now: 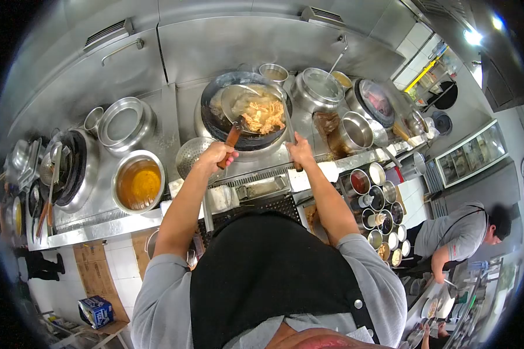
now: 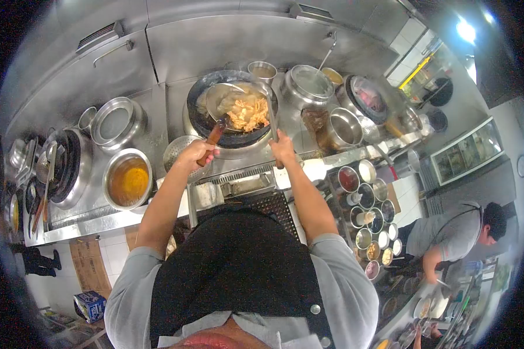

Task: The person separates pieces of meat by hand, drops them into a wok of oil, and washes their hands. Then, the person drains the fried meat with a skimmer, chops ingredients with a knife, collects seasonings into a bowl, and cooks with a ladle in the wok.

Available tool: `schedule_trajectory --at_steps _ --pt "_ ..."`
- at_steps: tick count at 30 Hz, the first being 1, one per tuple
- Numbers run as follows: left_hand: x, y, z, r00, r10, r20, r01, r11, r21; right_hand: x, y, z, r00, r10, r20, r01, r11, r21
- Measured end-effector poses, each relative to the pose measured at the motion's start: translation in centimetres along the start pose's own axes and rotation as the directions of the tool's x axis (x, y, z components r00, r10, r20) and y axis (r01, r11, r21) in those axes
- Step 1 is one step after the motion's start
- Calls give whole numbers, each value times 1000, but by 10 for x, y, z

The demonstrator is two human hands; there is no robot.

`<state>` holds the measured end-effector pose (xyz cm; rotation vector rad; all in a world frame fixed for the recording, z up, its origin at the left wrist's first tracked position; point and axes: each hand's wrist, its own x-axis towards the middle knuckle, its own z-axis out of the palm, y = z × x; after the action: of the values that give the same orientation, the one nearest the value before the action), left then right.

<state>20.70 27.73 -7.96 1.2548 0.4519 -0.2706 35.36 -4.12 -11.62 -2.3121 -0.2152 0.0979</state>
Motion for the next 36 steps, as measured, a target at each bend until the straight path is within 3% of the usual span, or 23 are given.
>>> schedule_trajectory --at_steps 1,2,3,4,5,6,7,8,10,14,16,19,20,22,27,31,36 --pt "3 1 4 1000 -7 -18 7 1000 -19 8 11 6 995 -98 -18 96 988 -121" --pt "3 2 7 1000 -5 -18 5 1000 -19 17 26 17 995 -101 -19 98 988 -121" --pt "0 3 11 998 6 -58 -4 999 38 28 44 31 899 -393 -194 336 902 -270" --pt "-3 3 14 995 18 -96 -9 995 97 28 41 34 691 -653 -308 500 741 -449" --pt "-8 2 16 996 18 -93 -8 995 103 31 38 34 692 -650 -314 495 744 -449" --pt "-12 1 17 990 50 -135 -27 985 168 39 33 32 900 -382 -212 320 907 -275" --pt "-15 2 17 981 86 -174 -43 971 235 41 19 24 995 -84 -49 77 989 -126" --pt "-6 -5 15 977 103 -186 -57 969 240 36 -2 9 995 -80 -56 73 990 -120" --pt "-9 1 17 977 95 -190 -41 961 272 20 -51 -23 979 61 196 -78 994 80" --pt "-17 12 14 983 67 -172 0 932 363 14 -45 -18 961 63 270 -102 986 133" --pt "-15 10 5 989 66 -132 -24 953 302 0 -29 -9 935 112 337 -265 851 454" --pt "-13 -2 -4 998 42 -56 -33 987 156 -15 -15 -3 915 133 381 -345 749 566" --pt "-12 -3 -5 999 33 -19 -32 997 74 -21 -14 1 913 134 385 -347 750 563" --pt "-12 -8 -3 1000 19 -1 -19 1000 14 -34 -18 8 960 142 243 -248 836 489" --pt "-9 -13 3 999 14 36 -10 994 -110 -35 -36 -26 945 164 284 -284 841 459" --pt "-1 -26 -2 994 50 102 -36 991 -131 -36 -49 -54 945 94 312 -237 856 459" --pt "-3 -33 -3 990 51 129 -25 980 -197 -24 -20 -48 974 72 215 -168 867 470"
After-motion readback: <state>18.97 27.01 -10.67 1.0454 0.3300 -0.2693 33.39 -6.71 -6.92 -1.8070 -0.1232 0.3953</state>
